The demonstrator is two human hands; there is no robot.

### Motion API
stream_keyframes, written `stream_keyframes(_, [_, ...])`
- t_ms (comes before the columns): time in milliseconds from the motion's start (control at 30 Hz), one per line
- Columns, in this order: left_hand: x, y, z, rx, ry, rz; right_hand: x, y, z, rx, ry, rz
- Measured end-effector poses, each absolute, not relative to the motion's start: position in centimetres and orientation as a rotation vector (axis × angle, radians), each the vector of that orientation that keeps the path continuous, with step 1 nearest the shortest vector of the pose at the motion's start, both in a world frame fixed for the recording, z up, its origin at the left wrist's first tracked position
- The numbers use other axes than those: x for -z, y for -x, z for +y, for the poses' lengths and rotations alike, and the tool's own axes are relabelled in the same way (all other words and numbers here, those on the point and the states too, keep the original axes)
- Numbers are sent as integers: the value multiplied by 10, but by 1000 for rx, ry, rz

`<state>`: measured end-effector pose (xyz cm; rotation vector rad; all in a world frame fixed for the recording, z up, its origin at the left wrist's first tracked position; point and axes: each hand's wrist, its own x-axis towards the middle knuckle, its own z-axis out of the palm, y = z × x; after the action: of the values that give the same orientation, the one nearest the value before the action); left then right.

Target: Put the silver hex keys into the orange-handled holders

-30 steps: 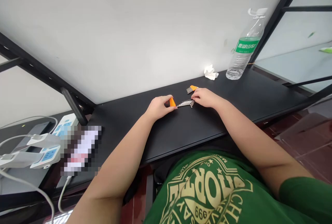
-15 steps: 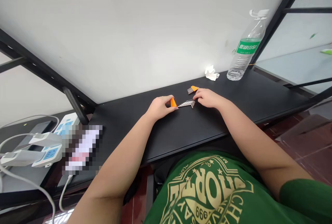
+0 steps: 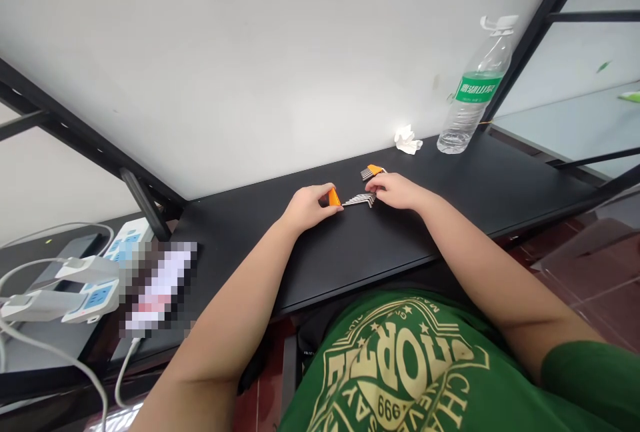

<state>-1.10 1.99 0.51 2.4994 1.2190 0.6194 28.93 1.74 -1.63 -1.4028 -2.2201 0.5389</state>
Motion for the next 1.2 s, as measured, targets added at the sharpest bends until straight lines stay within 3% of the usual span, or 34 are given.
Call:
stream_keyframes(367, [-8, 9, 18, -610, -2544, 1211, 8, -263, 1, -246, 1384, -2484])
stream_keyframes(600, [-6, 10, 20, -595, -2550, 1230, 0, -258, -9, -450, 1479, -2452])
stream_keyframes(767, [-9, 9, 18, -552, -2542, 1288, -2, -266, -8, -653, 1319, -2272])
stream_keyframes(1200, [-15, 6, 12, -550, -2514, 1272, -6, -262, -13, -425, 1004, -2239])
